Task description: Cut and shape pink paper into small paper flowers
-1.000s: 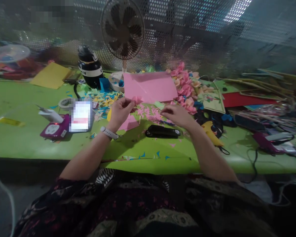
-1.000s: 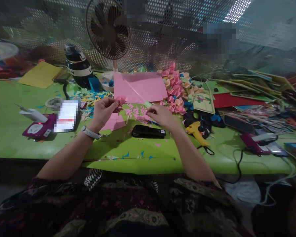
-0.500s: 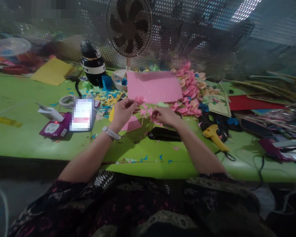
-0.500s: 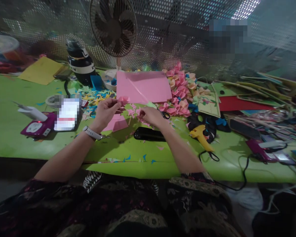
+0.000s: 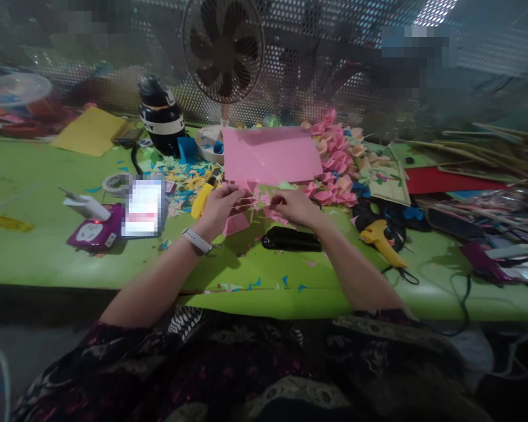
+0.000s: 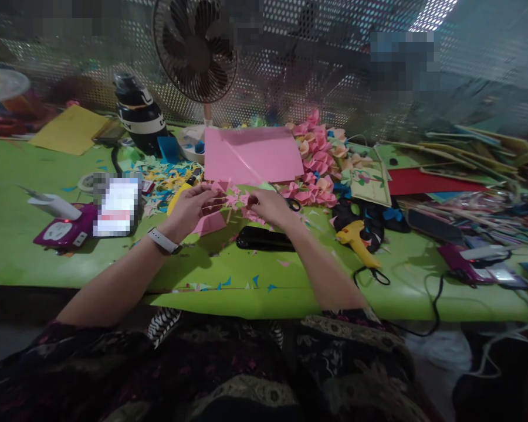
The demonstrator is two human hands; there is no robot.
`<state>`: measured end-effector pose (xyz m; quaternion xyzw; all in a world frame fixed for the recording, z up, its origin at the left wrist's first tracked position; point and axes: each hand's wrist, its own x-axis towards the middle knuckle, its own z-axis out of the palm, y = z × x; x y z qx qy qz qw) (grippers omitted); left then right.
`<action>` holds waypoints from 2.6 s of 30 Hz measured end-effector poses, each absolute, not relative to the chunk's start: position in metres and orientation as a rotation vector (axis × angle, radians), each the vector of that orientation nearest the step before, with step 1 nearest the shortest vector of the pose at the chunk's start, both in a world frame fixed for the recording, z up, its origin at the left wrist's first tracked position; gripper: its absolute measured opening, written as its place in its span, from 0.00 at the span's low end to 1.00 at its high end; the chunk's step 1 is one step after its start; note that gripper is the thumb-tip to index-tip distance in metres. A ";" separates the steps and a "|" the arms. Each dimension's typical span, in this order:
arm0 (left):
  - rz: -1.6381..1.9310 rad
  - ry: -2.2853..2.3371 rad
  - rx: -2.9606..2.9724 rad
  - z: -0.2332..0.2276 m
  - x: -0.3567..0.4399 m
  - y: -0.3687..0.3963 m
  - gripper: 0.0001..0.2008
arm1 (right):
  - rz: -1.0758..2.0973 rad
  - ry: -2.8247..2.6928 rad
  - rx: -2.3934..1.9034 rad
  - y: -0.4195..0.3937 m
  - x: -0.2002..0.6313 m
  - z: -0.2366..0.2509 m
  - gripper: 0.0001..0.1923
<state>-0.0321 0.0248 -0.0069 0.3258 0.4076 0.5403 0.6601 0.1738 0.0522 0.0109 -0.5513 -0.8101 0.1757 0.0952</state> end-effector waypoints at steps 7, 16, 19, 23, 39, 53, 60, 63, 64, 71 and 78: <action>1.164 0.812 0.646 -0.001 -0.017 0.007 0.07 | 0.371 -2.054 -1.532 0.038 0.161 0.015 0.04; 1.174 0.849 0.642 0.003 -0.012 -0.004 0.08 | 0.370 -1.891 -1.413 0.020 0.152 0.023 0.06; 1.181 0.855 0.685 0.000 -0.012 -0.003 0.11 | 0.405 -1.862 -1.404 0.018 0.151 0.025 0.05; 1.236 0.814 0.704 -0.004 -0.012 0.000 0.14 | 0.494 -1.815 -1.407 0.017 0.151 0.025 0.05; 1.328 0.810 0.865 -0.011 -0.014 0.007 0.15 | 0.991 -1.552 -1.311 0.021 0.150 0.026 0.06; 1.358 0.760 0.924 -0.008 -0.014 0.008 0.10 | 1.357 -1.321 -1.232 0.021 0.148 0.025 0.14; 1.418 0.853 0.658 -0.001 -0.017 0.010 0.10 | 1.279 -1.284 -1.220 0.025 0.152 0.022 0.18; 1.383 0.890 0.567 0.002 -0.017 0.009 0.12 | 1.157 -1.327 -1.209 0.026 0.152 0.020 0.19; 1.367 0.896 0.563 0.002 -0.017 0.008 0.13 | 1.108 -1.350 -1.206 0.025 0.152 0.019 0.18; 1.288 0.880 0.632 0.002 -0.014 0.001 0.11 | 0.845 -1.496 -1.182 0.017 0.147 0.019 0.11; 1.352 0.882 0.739 -0.001 -0.013 0.002 0.16 | 0.830 -1.521 -1.194 0.015 0.145 0.018 0.13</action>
